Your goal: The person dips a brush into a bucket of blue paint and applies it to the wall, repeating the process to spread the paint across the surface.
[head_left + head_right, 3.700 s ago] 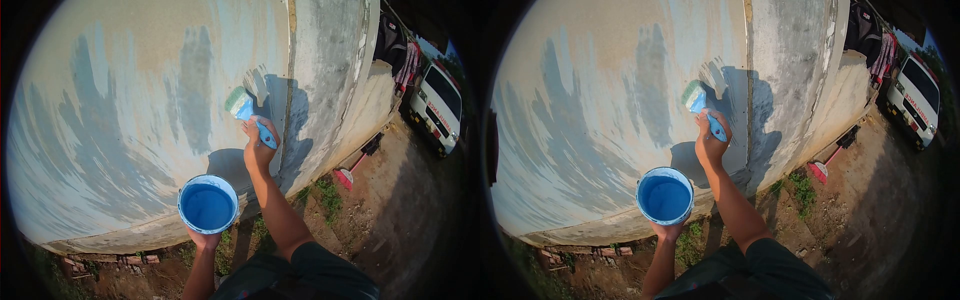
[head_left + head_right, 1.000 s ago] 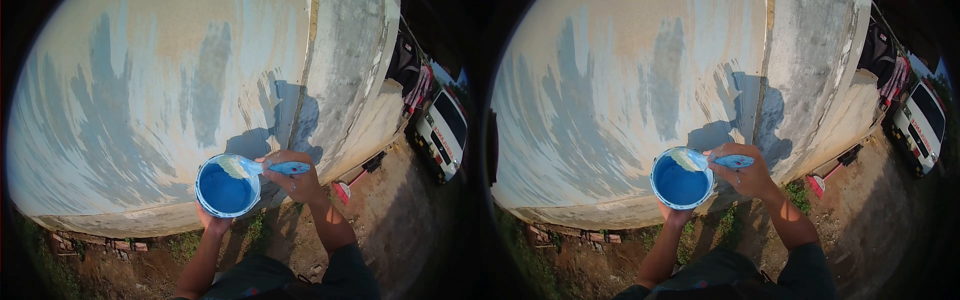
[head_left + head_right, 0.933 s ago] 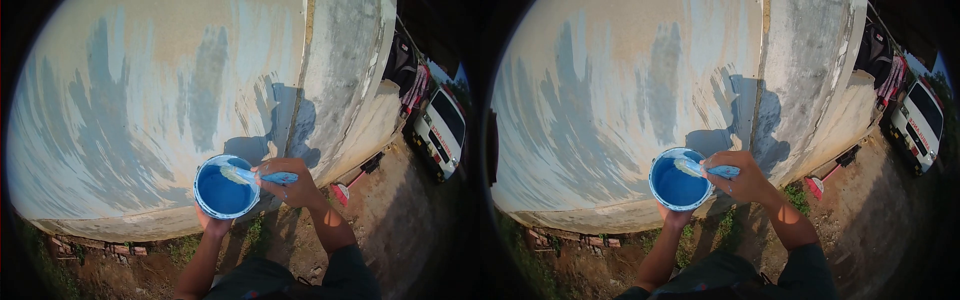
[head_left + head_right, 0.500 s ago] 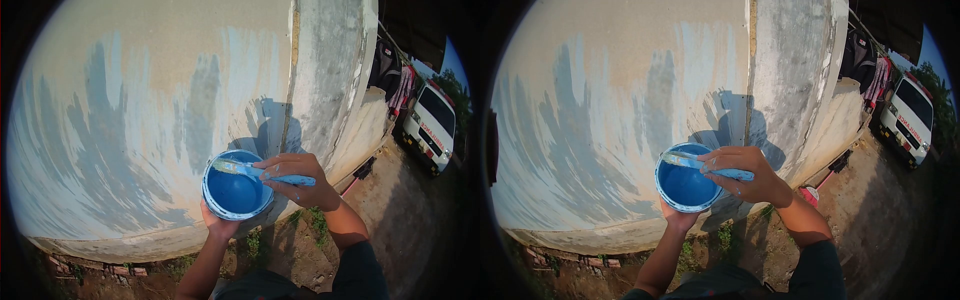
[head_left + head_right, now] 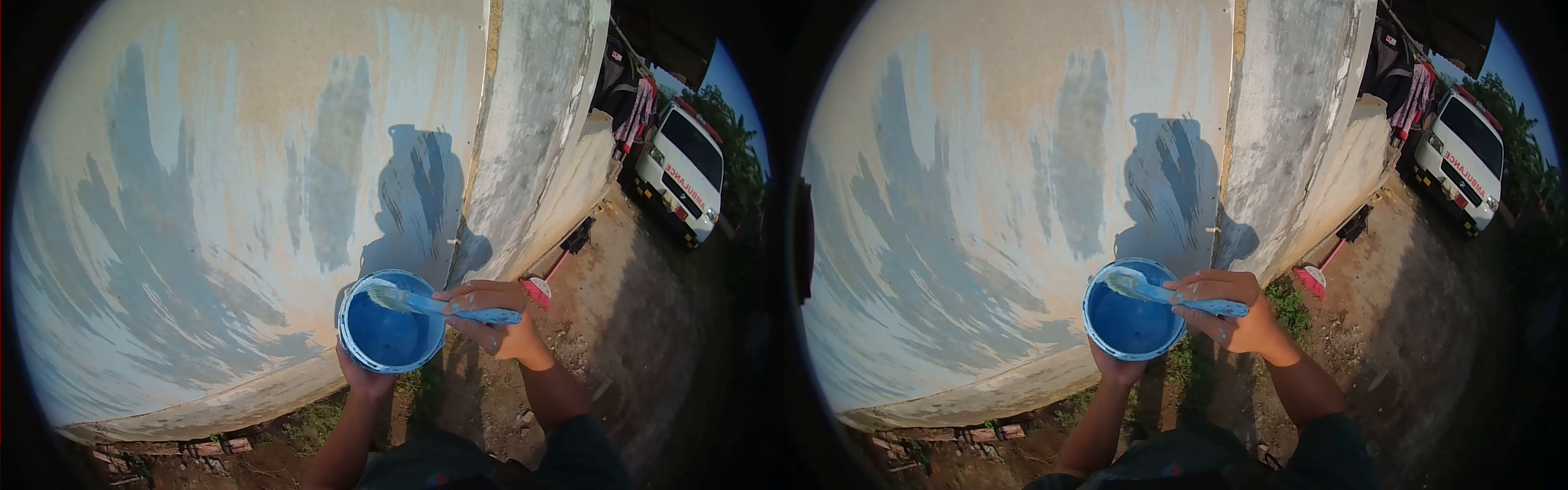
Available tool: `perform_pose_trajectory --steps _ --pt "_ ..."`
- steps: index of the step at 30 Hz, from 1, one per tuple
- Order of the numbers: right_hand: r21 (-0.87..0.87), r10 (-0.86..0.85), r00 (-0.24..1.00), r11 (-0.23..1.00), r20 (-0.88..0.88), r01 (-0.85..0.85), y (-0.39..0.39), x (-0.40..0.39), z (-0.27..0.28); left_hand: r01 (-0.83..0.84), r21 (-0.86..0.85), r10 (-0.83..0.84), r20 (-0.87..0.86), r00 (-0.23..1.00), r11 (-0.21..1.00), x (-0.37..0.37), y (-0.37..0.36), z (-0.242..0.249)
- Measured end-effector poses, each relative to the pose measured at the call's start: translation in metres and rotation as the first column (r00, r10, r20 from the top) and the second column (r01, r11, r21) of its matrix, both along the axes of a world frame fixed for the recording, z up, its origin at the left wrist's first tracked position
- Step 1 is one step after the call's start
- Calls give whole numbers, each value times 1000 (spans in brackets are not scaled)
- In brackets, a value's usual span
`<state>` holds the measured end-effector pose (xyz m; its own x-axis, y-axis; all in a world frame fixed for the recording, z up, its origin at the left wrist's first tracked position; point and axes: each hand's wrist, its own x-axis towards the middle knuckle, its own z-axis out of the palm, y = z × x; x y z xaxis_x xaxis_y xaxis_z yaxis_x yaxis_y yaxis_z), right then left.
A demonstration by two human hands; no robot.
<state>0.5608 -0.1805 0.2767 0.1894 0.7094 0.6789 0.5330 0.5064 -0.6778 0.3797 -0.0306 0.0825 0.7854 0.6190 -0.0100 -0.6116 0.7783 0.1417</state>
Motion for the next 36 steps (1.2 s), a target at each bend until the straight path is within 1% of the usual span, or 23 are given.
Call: perform_pose_trajectory --steps 1,5,7,8,10,11,13,14,15,16,17,18,20,22,25,27,28,30,31,32,33,35,36 --pt "31 -83 997 996 0 83 4 -6 0 17 -22 -16 18 1000 1000 -5 4 4" --pt "-42 -112 993 993 24 113 18 -27 -16 58 13 -58 -56 997 998 -29 16 16" --pt "53 -123 989 990 -81 128 29 -36 -21 68 -20 -69 -47 997 997 -40 25 10" --pt "45 -130 988 990 -88 134 31 -45 -19 74 -28 -75 -54 996 997 -48 27 7" --pt "42 -118 992 992 49 116 35 -61 -11 98 4 -98 -58 994 995 -59 33 7" --pt "44 -124 991 992 53 122 38 -65 -10 104 7 -104 -55 993 995 -63 35 8" --pt "58 -130 919 985 -371 163 48 -67 -8 145 23 -145 -25 989 989 -64 41 14" --pt "66 -129 922 984 -364 164 58 -64 -10 147 31 -147 -17 989 989 -64 43 16" --pt "155 -59 775 967 -629 200 70 -57 -16 113 38 -113 -13 994 993 -64 43 18" --pt "228 48 559 939 -828 257 83 -49 -21 78 44 -77 -10 997 996 -64 44 19" --pt "256 78 489 916 -869 309 95 -41 -24 77 50 -77 -5 997 996 -65 44 22" --pt "263 84 493 915 -866 306 109 -36 -28 100 48 -103 56 993 994 -68 45 26" --pt "195 1 318 793 -948 577 139 -31 -32 118 55 -124 123 985 992 -74 47 32" --pt "204 13 302 764 -953 612 164 -34 -39 103 59 -108 82 991 993 -86 47 36" --pt "238 117 224 721 -968 651 196 -39 -63 72 32 -73 55 996 997 -107 52 41" --pt "169 113 127 716 -985 677 207 -46 -86 62 41 -64 33 997 997 -120 56 36" --pt "168 116 122 714 -986 680 208 -43 -106 43 40 -44 16 999 998 -126 58 34" --pt "24 -43 72 675 -997 738 200 -34 -157 26 37 -26 -4 1000 999 -139 61 27" --pt "-65 -104 3 641 -995 765 192 -35 -176 16 47 -13 -54 998 999 -146 63 23" --pt "-149 -161 -64 599 -985 787 187 -36 -186 7 59 -1 -100 995 998 -151 66 22" --pt "-147 -161 -62 595 -985 790 188 -34 -193 12 59 -6 -97 995 998 -154 69 20" --pt "-321 -331 -128 633 -935 705 186 -41 -189 -10 59 15 -82 996 998 -162 73 18" --pt "-257 -328 -41 650 -944 715 192 -41 -185 -7 51 12 -86 996 999 -168 73 17"
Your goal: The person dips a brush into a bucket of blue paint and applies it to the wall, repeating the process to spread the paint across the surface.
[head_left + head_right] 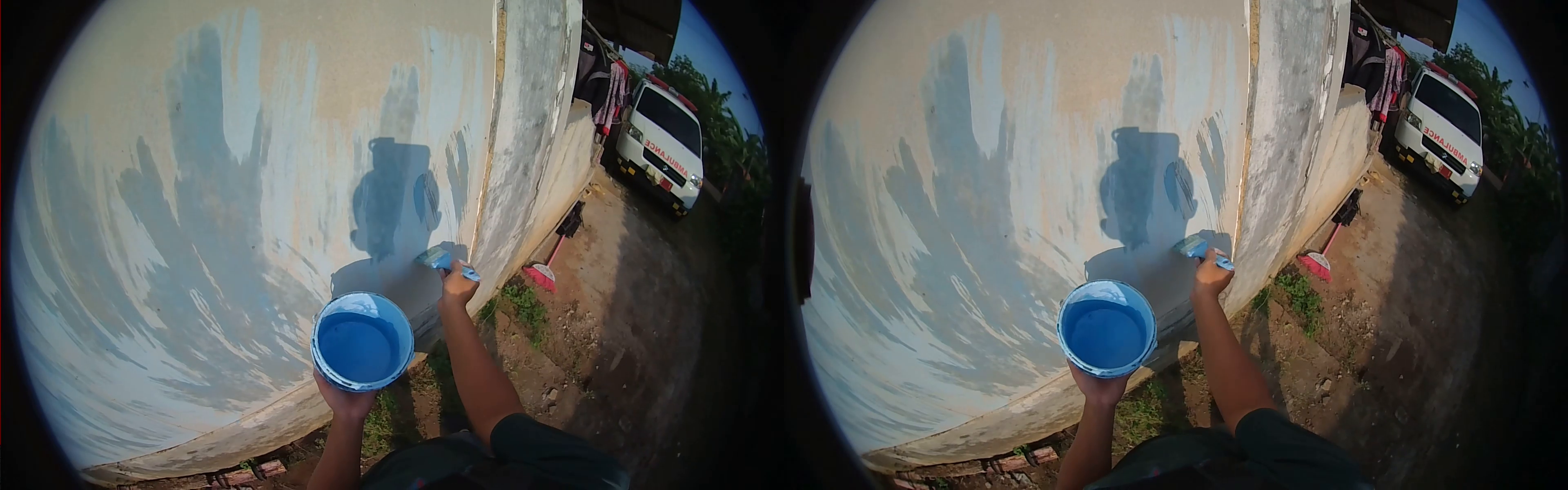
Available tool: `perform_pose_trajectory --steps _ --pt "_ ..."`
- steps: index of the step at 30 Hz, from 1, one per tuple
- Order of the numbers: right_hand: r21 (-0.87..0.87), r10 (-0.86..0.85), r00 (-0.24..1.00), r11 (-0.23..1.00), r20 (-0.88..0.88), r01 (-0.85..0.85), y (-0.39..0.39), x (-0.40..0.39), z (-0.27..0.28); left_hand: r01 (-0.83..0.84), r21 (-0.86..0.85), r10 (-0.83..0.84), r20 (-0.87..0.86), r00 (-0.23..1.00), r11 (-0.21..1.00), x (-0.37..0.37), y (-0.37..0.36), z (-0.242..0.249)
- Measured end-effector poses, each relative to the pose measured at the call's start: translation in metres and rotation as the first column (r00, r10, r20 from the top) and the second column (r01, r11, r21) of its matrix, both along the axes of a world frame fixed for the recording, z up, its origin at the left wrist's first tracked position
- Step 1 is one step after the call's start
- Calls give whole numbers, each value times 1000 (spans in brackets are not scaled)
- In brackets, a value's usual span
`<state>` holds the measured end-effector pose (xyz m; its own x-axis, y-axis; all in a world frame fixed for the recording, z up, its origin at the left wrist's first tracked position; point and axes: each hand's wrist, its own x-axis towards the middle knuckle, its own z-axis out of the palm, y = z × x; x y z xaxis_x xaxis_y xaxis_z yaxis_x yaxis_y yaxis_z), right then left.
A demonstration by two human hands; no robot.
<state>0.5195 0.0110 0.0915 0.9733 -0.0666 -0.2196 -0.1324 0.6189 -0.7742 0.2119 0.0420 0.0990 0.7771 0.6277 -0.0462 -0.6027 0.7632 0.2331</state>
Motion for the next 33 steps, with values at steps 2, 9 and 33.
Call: perform_pose_trajectory --steps 2,9,33 --pt "-35 7 993 999 116 -3 14 -8 60 29 8 -29 10 1000 1000 -11 1 0" --pt "235 -36 875 968 483 -89 3 -18 210 -14 -46 15 36 999 999 -26 7 -12" --pt "301 85 970 942 226 -152 11 -100 -21 90 -49 -91 -12 996 995 -79 15 -83"
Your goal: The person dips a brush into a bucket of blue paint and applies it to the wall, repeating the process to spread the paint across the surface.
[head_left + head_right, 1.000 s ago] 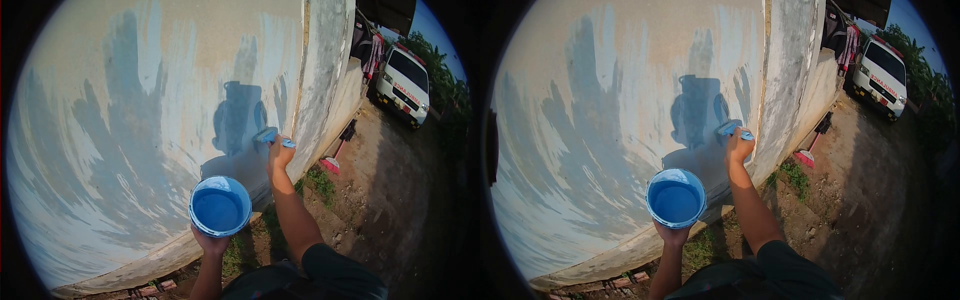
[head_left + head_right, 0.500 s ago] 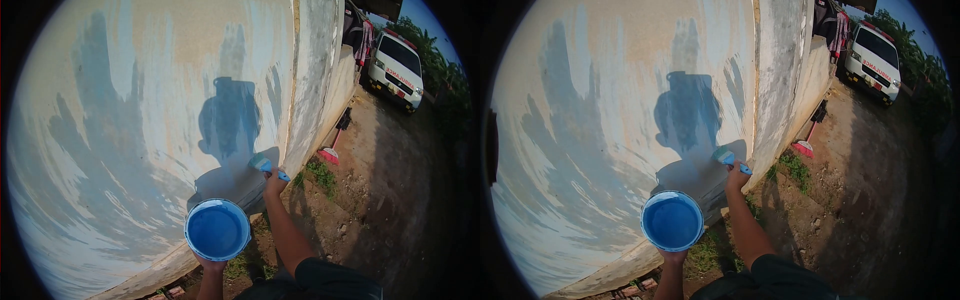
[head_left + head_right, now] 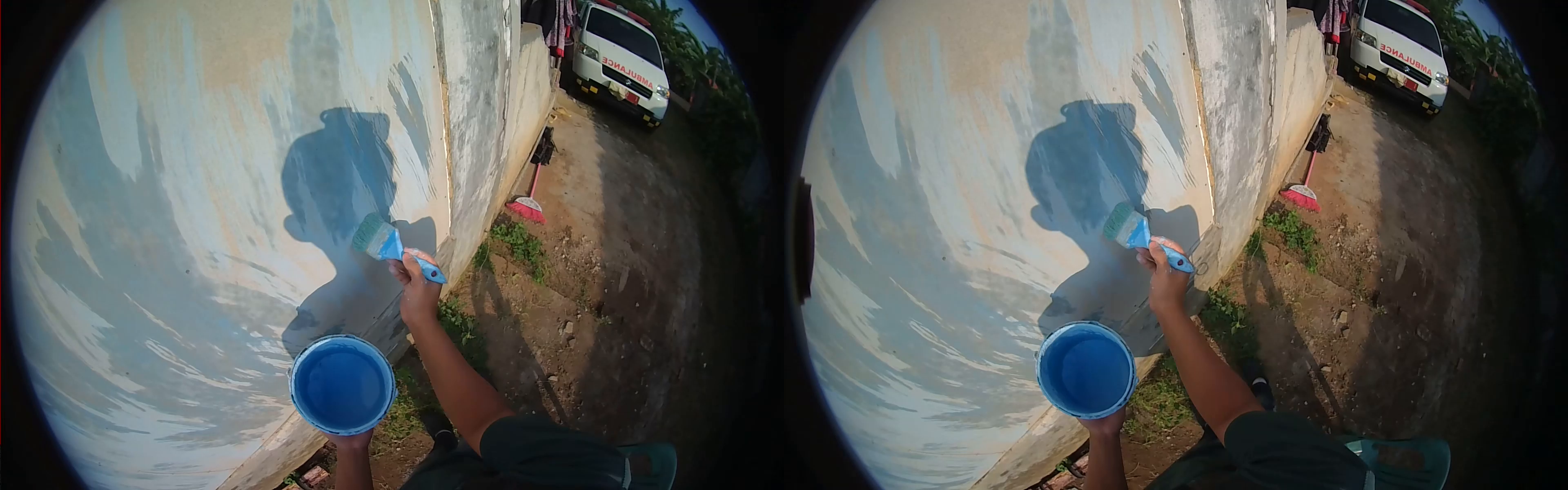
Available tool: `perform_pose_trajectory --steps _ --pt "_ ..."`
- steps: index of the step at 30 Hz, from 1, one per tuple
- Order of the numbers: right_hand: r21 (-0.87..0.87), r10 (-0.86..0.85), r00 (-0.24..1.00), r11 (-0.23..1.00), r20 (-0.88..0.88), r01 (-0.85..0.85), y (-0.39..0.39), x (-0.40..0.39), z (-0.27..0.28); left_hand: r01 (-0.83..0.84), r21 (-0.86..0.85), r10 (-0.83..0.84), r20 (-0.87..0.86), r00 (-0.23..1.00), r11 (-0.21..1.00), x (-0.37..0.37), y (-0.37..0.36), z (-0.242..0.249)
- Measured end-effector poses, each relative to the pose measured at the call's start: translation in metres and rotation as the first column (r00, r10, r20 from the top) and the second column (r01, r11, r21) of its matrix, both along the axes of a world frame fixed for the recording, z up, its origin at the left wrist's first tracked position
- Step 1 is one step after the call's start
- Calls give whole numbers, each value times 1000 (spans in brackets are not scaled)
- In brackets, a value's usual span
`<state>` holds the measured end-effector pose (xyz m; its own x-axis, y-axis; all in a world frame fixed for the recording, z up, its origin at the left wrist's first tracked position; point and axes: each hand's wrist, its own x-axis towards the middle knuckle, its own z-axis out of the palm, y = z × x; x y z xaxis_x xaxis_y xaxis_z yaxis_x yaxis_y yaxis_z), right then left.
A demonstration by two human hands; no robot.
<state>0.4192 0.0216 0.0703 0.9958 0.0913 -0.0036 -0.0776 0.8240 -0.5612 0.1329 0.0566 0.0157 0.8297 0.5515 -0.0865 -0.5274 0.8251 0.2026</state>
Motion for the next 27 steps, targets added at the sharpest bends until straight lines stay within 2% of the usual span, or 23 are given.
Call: perform_pose_trajectory --steps 2,3,4,5,6,8,9,11,12,14,15,16,17,18,21,23,24,26,27 --pt "-107 -24 971 994 -237 -2 18 -5 -60 -13 -34 11 -36 999 999 -4 4 -11" --pt "-105 -24 970 994 -240 -1 20 -4 -88 -28 -68 24 -64 998 997 -4 6 -16" --pt "-202 -97 950 979 -295 38 18 -1 -114 -29 -66 25 -66 998 997 -1 6 -12" --pt "-303 -173 922 951 -346 65 14 2 -135 3 12 -3 -50 999 1000 0 3 -2" --pt "-308 -171 918 950 -358 57 12 3 -149 35 88 -31 -43 999 996 -3 1 3" --pt "-413 -303 840 905 -450 105 9 8 -158 56 84 -55 -14 998 995 -7 0 2" --pt "-412 -304 838 905 -454 105 15 12 -159 76 88 -79 33 996 993 -7 2 1" --pt "-402 -215 920 913 -327 71 30 11 -139 66 75 -67 5 998 995 -11 2 -2" --pt "-406 -217 918 911 -332 68 32 6 -122 57 63 -56 -15 998 996 -14 1 -5" --pt "-245 -124 985 965 -120 91 26 -7 -71 44 43 -42 -50 998 998 -14 2 -10" --pt "-246 -126 985 965 -121 93 17 -15 -52 36 35 -34 -65 997 999 -14 3 -13" --pt "-151 -72 996 986 -45 64 8 -24 -33 38 38 -35 -65 997 999 -14 4 -18" --pt "-54 -27 999 998 40 29 4 -28 -25 1 -13 -2 -93 996 1000 -14 5 -24" --pt "-47 -31 998 998 46 34 5 -27 -28 -37 -62 29 -121 992 997 -14 7 -29" --pt "-105 -7 999 995 -45 2 13 -26 -69 -65 -51 57 -141 988 997 -13 7 -34" --pt "-138 -29 941 990 -336 -19 18 -17 -124 -33 -47 27 -119 993 998 -15 8 -41" --pt "-136 -28 943 991 -332 -19 18 -10 -145 -3 -42 -1 -101 995 999 -14 9 -43" --pt "-328 -205 891 942 -405 68 13 3 -185 4 -37 -9 -125 992 999 -13 8 -42" --pt "-332 -207 889 941 -408 67 12 12 -208 14 -34 -19 -155 988 999 -16 7 -42"
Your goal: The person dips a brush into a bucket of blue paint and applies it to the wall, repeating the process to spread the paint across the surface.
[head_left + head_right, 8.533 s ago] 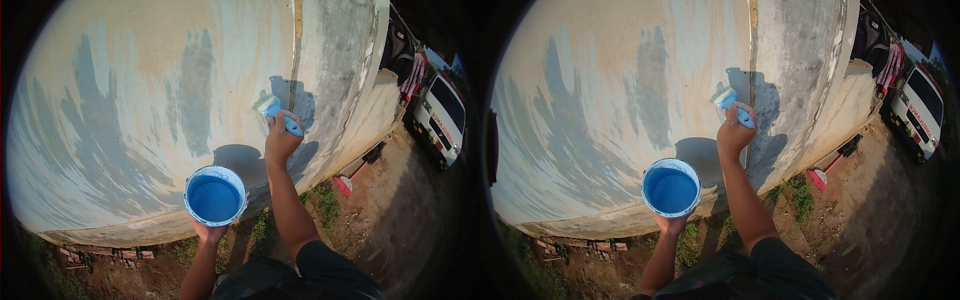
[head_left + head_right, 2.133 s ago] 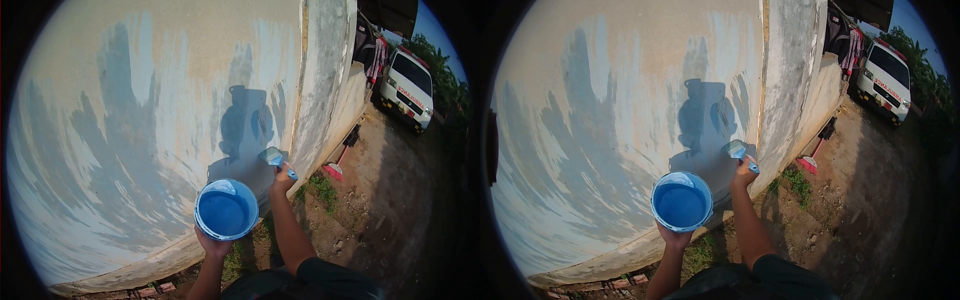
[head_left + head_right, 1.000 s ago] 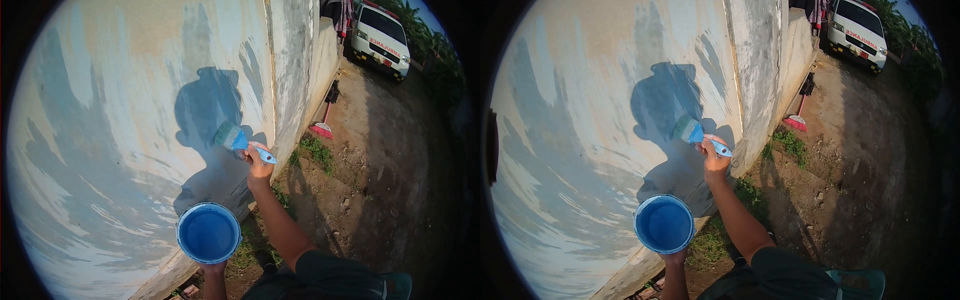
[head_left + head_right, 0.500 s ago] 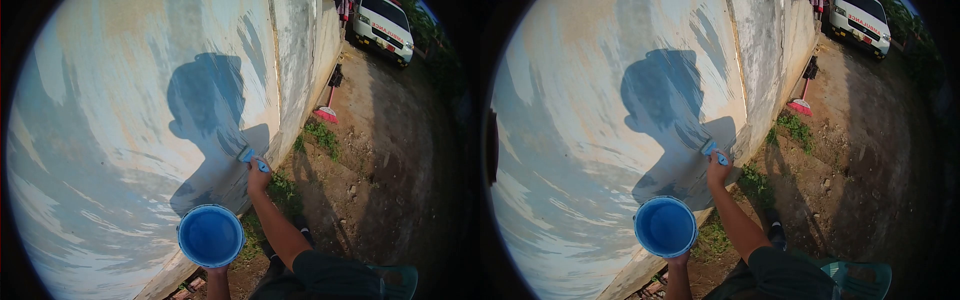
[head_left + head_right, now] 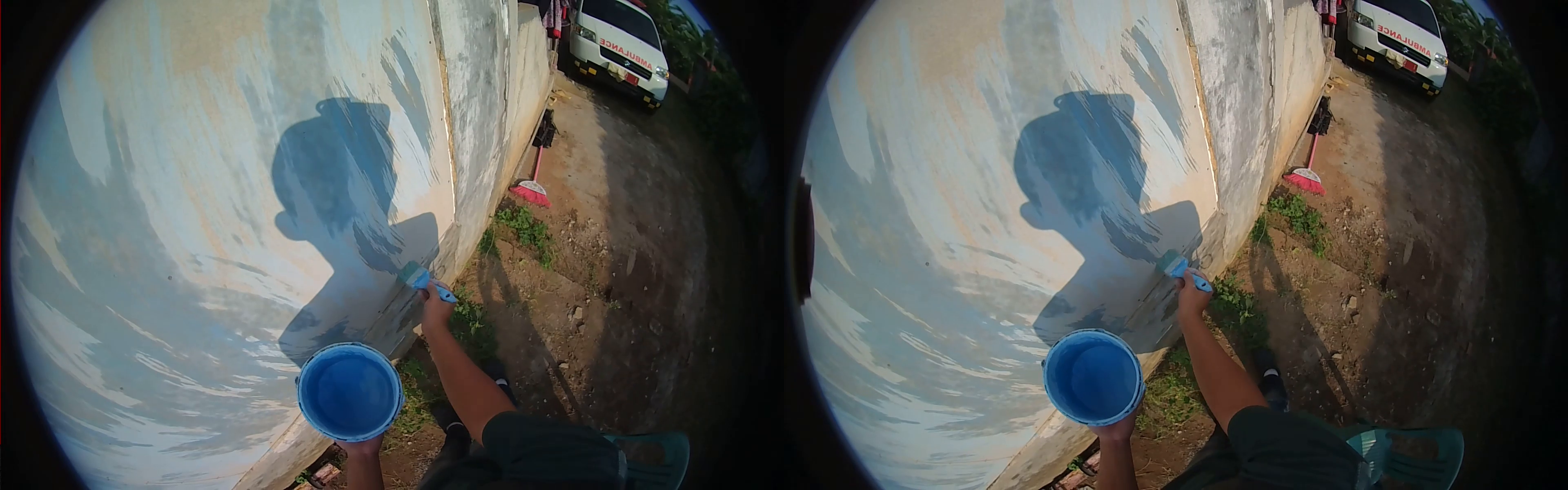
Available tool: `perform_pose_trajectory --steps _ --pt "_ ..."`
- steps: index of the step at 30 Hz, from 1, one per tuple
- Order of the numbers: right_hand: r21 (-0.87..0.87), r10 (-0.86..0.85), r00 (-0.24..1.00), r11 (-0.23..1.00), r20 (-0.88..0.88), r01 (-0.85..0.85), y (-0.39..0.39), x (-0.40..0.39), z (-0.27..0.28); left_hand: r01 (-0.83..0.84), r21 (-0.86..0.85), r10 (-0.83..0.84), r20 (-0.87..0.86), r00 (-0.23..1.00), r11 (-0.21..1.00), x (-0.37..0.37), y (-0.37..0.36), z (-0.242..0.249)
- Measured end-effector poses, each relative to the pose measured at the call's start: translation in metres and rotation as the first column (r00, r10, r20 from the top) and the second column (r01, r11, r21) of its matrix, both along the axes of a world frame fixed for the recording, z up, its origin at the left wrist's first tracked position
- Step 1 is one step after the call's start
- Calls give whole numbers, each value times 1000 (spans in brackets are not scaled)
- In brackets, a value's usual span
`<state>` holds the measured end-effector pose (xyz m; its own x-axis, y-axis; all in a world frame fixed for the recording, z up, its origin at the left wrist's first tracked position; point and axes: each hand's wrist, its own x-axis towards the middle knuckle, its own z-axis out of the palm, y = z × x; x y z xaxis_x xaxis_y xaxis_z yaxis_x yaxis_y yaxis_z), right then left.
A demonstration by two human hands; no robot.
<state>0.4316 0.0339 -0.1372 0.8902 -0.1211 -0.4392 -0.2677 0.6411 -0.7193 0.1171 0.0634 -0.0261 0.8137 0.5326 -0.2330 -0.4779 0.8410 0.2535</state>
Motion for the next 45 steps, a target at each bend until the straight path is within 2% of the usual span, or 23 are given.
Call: perform_pose_trajectory --steps 3,5,6,8,9,11,15,17,21,23,24,26,27,29,30,32,34,36,37,39,40,43,45 --pt "-44 -44 997 998 -57 41 0 31 -11 -18 -74 14 -50 999 997 1 3 -8" --pt "-284 124 991 949 -51 -134 4 38 38 -4 -78 4 -8 1000 997 7 0 -2" --pt "-285 124 991 949 -49 -133 9 43 56 2 -86 0 27 1000 996 9 -1 0" --pt "-161 82 979 986 187 -52 11 48 83 11 -91 -7 38 999 996 10 -2 -2" --pt "-165 81 981 985 178 -51 2 45 100 22 -93 -17 51 999 995 10 -3 -3" --pt "130 59 950 986 307 -104 -18 44 127 35 -116 -29 53 998 993 15 -5 -2" --pt "279 28 964 955 265 -105 -24 45 71 80 -68 -75 80 994 994 29 -7 -5" --pt "106 26 995 994 101 -37 -19 41 33 77 -96 -70 75 995 992 36 -9 -2" --pt "-47 -152 983 986 98 158 -19 61 -24 81 -177 -69 71 995 981 38 -5 -4" --pt "-205 -45 989 976 143 74 -17 69 -22 82 -130 -76 51 996 988 37 -3 -6" --pt "-204 -49 988 976 148 79 -10 69 -19 90 -84 -87 40 995 992 39 -2 -7" --pt "-415 89 942 908 325 57 9 61 0 78 -103 -77 12 997 992 46 -3 3" --pt "-417 86 941 907 327 62 6 56 10 64 -122 -67 -24 997 990 48 -3 6" --pt "-147 139 941 984 307 -98 -10 42 48 77 -81 -79 -21 997 994 49 -1 -3" --pt "-152 137 941 984 309 -93 -23 46 60 83 -38 -84 -19 996 996 51 0 -11" --pt "190 56 961 975 269 -111 -53 60 71 106 -17 -106 -4 994 994 51 3 -23" --pt "193 32 967 978 252 -82 -56 78 67 125 9 -125 4 992 992 51 1 -27" --pt "-63 -51 968 996 246 69 -44 100 38 80 -152 -80 2 997 985 58 1 -21" --pt "-56 -54 968 996 246 70 -36 104 23 81 -146 -81 2 997 986 60 1 -20" --pt "-410 85 989 912 124 -27 -18 103 2 53 -196 -46 37 998 979 65 0 -18" --pt "-405 86 988 914 125 -29 -9 101 10 51 -191 -44 38 998 980 69 -1 -11" --pt "-606 129 936 788 329 104 -3 89 62 95 -43 -93 45 995 995 80 -7 12" --pt "-195 163 946 974 279 -111 -14 97 119 27 -44 -29 -30 999 999 89 -8 15"
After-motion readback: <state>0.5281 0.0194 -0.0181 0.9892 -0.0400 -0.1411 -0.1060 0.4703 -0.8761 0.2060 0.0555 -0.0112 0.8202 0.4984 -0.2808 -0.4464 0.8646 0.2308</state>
